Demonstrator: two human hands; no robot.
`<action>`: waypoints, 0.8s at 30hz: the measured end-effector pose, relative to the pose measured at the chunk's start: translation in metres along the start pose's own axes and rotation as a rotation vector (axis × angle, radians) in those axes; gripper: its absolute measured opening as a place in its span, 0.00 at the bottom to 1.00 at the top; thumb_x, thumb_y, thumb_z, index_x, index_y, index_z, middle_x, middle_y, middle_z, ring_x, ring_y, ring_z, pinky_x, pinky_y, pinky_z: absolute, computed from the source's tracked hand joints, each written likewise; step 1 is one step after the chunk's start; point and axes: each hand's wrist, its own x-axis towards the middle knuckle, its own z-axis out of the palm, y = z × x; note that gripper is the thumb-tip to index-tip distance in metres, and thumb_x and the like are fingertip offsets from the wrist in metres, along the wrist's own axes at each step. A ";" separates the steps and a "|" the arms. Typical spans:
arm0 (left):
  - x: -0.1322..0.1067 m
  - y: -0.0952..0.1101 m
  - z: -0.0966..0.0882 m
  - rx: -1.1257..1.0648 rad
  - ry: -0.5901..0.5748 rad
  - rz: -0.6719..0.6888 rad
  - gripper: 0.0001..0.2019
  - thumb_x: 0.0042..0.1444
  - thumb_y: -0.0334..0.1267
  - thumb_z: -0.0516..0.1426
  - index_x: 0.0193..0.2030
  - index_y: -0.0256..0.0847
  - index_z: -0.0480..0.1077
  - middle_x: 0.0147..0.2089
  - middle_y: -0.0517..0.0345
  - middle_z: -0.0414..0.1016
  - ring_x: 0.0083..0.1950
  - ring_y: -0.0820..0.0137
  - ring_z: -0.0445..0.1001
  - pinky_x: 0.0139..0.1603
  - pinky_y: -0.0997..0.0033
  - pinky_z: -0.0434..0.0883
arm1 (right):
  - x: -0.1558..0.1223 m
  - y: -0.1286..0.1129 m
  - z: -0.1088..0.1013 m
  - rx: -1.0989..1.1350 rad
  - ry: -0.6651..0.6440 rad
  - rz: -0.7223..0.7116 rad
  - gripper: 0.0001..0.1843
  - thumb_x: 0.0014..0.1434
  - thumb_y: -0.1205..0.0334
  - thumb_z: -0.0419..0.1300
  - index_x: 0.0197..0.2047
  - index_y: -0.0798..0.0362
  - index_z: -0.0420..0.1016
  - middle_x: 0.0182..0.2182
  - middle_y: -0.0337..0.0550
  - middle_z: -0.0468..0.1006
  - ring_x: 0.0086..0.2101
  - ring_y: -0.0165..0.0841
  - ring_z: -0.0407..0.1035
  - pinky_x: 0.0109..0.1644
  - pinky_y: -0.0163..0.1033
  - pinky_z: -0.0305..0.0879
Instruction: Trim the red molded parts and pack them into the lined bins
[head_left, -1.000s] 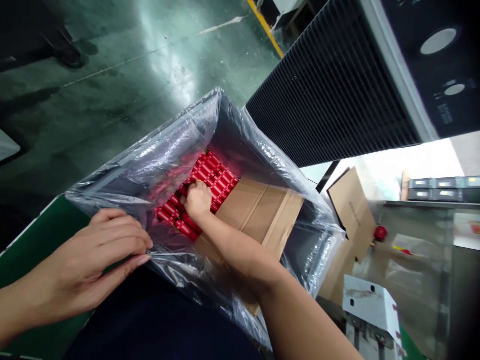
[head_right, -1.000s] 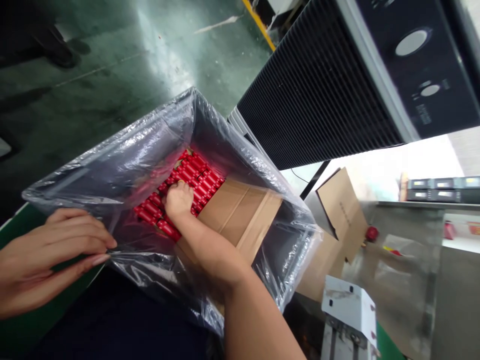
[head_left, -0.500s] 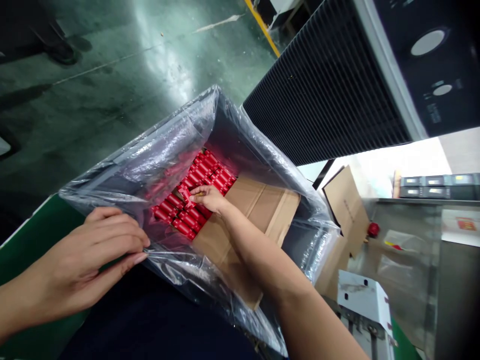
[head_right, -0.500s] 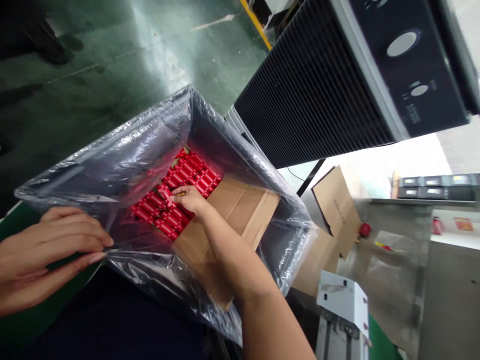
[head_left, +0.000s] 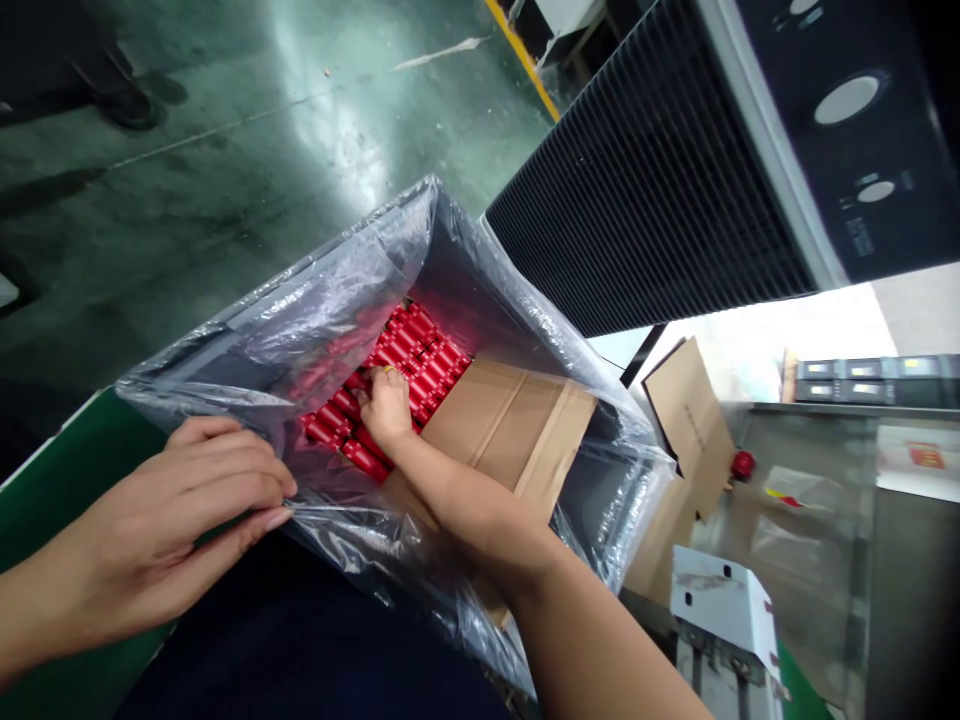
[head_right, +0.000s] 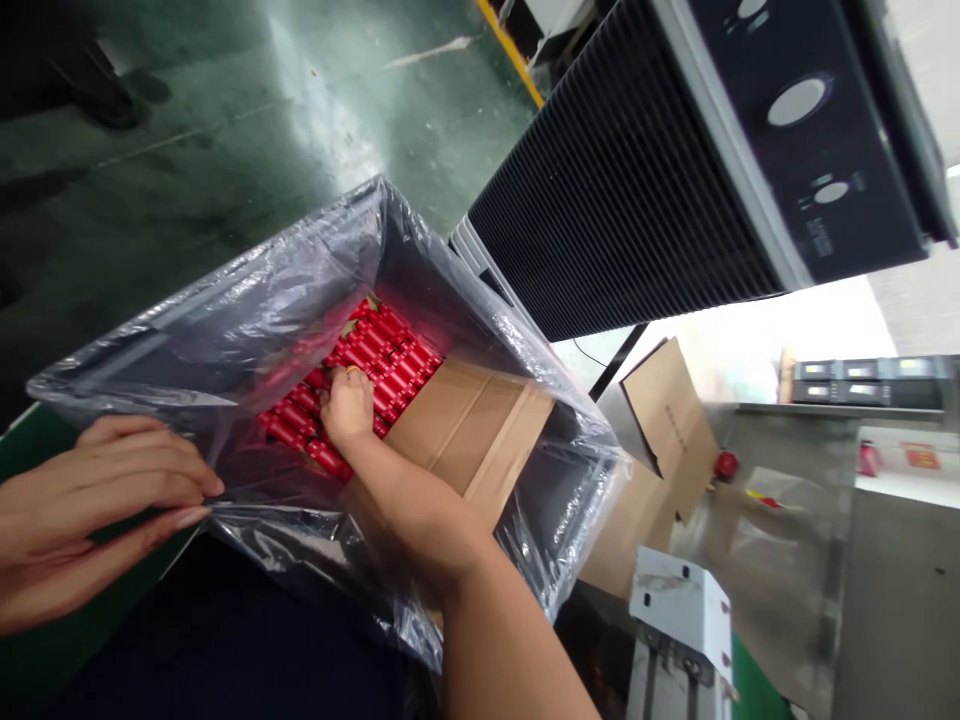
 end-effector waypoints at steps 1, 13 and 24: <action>0.000 -0.001 0.000 0.009 -0.006 0.004 0.10 0.68 0.28 0.54 0.44 0.46 0.74 0.42 0.61 0.81 0.45 0.67 0.79 0.59 0.59 0.64 | 0.001 0.002 0.000 -0.015 0.001 0.000 0.14 0.70 0.62 0.58 0.56 0.56 0.74 0.50 0.51 0.75 0.51 0.41 0.67 0.59 0.41 0.61; -0.001 -0.003 -0.002 0.029 -0.043 -0.003 0.09 0.69 0.29 0.53 0.43 0.46 0.73 0.42 0.59 0.81 0.46 0.67 0.78 0.58 0.57 0.63 | 0.022 0.008 -0.019 -0.229 0.032 0.056 0.14 0.70 0.65 0.56 0.54 0.62 0.77 0.54 0.63 0.74 0.55 0.50 0.63 0.61 0.53 0.56; 0.000 -0.005 -0.002 0.039 -0.028 0.044 0.09 0.67 0.27 0.55 0.44 0.46 0.73 0.41 0.59 0.81 0.45 0.66 0.78 0.58 0.58 0.64 | 0.023 0.005 -0.030 -0.234 -0.032 0.062 0.14 0.68 0.59 0.62 0.53 0.58 0.78 0.52 0.59 0.77 0.56 0.51 0.66 0.62 0.53 0.57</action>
